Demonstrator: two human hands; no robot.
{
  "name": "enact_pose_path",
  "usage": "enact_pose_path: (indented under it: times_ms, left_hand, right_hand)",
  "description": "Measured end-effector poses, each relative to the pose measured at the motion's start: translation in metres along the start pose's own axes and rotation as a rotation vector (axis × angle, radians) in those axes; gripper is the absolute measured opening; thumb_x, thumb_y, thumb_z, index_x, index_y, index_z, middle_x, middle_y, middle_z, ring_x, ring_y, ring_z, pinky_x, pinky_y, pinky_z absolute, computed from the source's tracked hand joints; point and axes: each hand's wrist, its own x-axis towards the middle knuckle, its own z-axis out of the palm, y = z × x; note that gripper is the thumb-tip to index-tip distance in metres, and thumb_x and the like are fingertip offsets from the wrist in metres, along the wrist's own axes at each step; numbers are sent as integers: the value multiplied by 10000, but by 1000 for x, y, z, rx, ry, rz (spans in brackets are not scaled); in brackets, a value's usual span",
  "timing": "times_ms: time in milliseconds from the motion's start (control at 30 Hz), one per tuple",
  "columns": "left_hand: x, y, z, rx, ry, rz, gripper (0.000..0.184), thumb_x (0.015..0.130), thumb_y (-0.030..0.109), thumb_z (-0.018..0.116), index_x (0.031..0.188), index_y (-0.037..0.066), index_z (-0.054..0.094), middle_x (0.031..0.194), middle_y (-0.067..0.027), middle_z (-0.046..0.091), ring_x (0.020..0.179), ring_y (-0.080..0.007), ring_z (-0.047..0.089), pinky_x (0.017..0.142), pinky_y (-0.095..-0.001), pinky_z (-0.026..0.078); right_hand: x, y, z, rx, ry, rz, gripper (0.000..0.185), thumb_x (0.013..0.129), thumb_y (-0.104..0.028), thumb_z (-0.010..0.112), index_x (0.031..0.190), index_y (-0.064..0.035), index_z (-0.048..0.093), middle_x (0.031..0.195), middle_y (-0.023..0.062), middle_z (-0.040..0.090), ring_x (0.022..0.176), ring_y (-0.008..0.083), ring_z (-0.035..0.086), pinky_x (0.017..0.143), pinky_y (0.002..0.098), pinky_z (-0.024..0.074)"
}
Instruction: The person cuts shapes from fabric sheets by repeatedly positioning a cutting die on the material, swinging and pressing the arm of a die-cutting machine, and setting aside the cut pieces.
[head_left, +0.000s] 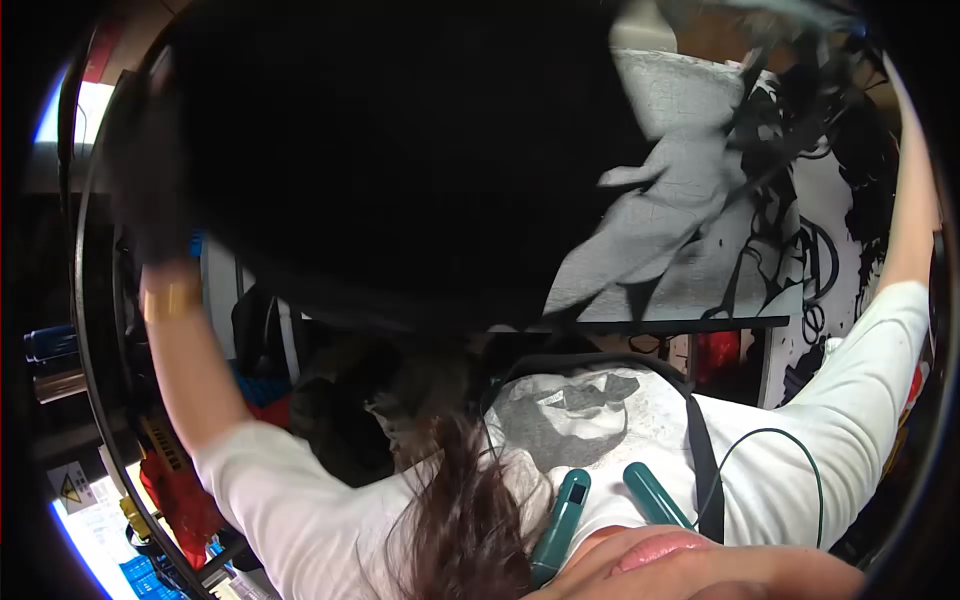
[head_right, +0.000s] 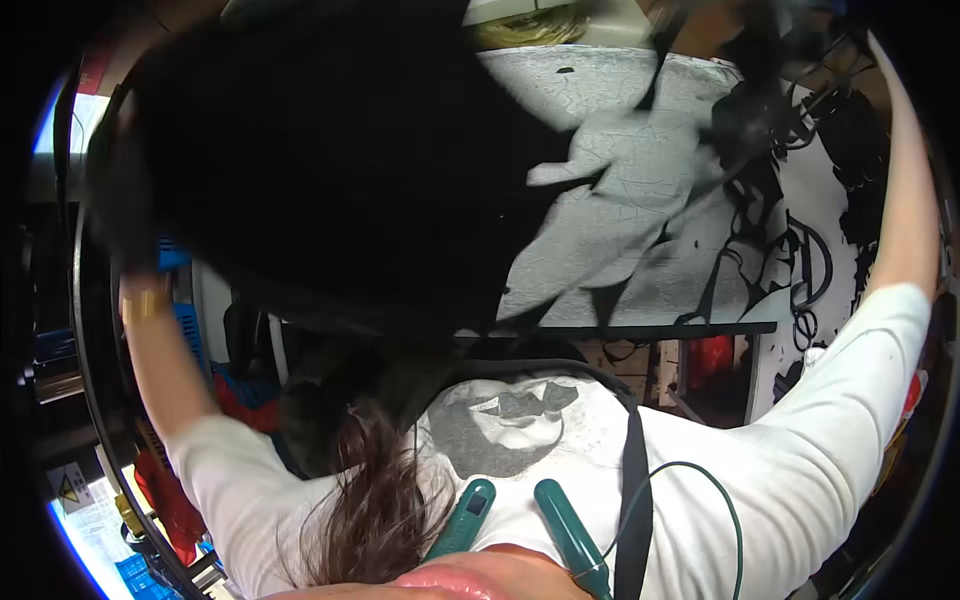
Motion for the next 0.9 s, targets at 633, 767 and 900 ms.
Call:
enact_pose_path:
  times_ms: [633, 767, 900]
  left_hand:
    - [-149, 214, 81, -631, -912, -672, 623, 790, 511, 639, 1260, 118, 524, 1251, -214, 472, 1189, -412, 451, 953, -492, 408]
    - [-117, 228, 127, -671, -806, -848, 686, 783, 565, 620, 1283, 103, 535, 1340, -215, 438, 1246, -407, 432, 987, -484, 395]
    - [-38, 247, 181, -735, -876, -823, 690, 771, 598, 594, 1245, 97, 583, 1378, -198, 428, 1260, -391, 432, 1019, -471, 379]
  right_hand:
    - [-300, -327, -4, 1056, -1153, 1514, 174, 922, -108, 527, 1055, -23, 601, 899, 120, 672, 780, 202, 683, 712, 321, 584]
    - [-304, -367, 44, 974, -907, 1654, 122, 932, -147, 534, 985, -95, 631, 862, 33, 649, 683, 135, 631, 693, 286, 573]
    - [-312, -366, 65, 940, -1027, 1373, 100, 911, -197, 584, 929, -130, 656, 762, -41, 617, 682, 54, 572, 568, 209, 447]
